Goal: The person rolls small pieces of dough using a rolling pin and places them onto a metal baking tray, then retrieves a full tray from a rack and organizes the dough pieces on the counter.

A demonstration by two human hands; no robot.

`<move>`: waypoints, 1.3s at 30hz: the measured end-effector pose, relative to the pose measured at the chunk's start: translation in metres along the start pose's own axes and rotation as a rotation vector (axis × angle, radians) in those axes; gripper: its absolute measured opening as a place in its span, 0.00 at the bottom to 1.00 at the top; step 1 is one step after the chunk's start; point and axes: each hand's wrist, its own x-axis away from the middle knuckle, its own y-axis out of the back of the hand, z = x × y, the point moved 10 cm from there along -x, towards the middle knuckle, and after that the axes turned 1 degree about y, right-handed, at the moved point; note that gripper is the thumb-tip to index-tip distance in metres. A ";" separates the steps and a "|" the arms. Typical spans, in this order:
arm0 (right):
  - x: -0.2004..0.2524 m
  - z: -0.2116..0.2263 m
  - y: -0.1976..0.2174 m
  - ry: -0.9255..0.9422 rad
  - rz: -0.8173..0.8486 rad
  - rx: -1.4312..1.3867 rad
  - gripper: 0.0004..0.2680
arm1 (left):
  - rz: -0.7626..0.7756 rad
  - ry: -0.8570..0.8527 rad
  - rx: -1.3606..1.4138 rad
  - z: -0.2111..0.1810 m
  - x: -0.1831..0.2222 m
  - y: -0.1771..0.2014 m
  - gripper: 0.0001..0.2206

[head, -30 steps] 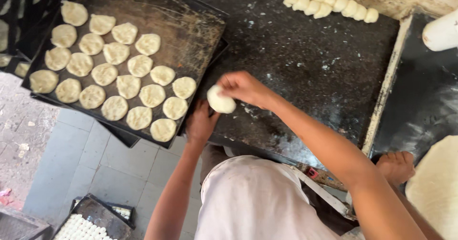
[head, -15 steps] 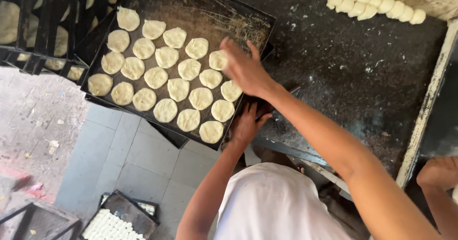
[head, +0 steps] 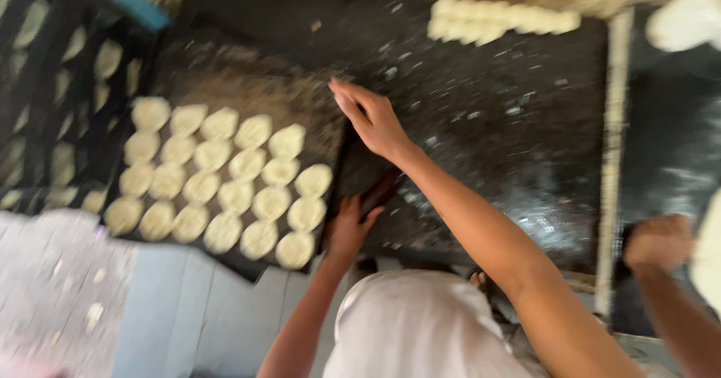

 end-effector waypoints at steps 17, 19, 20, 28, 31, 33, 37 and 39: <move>0.026 -0.300 0.455 -0.419 -0.105 1.042 0.23 | -0.109 0.081 -0.280 -0.030 -0.011 0.015 0.29; 0.015 -0.272 0.463 -0.351 -0.321 0.892 0.19 | -0.107 0.144 -0.298 -0.026 -0.017 0.013 0.30; 0.017 -0.262 0.473 -0.462 -0.529 0.803 0.16 | -0.099 0.176 -0.309 -0.022 -0.023 0.011 0.30; 0.169 -0.083 0.199 0.108 -0.318 0.554 0.16 | -0.088 0.121 -0.273 -0.033 -0.014 0.016 0.28; 0.220 -0.057 0.115 0.106 -0.053 0.889 0.19 | -0.018 0.135 -0.277 -0.027 -0.003 0.016 0.28; 0.207 -0.046 0.136 0.042 -0.272 0.662 0.24 | -0.027 0.113 -0.272 -0.028 -0.014 0.018 0.29; 0.149 -0.067 0.117 -0.182 0.101 0.846 0.14 | -0.064 0.078 -0.269 -0.028 -0.006 0.017 0.30; 0.145 -0.063 0.109 -0.187 0.016 0.728 0.10 | -0.048 0.091 -0.253 -0.023 0.006 0.016 0.30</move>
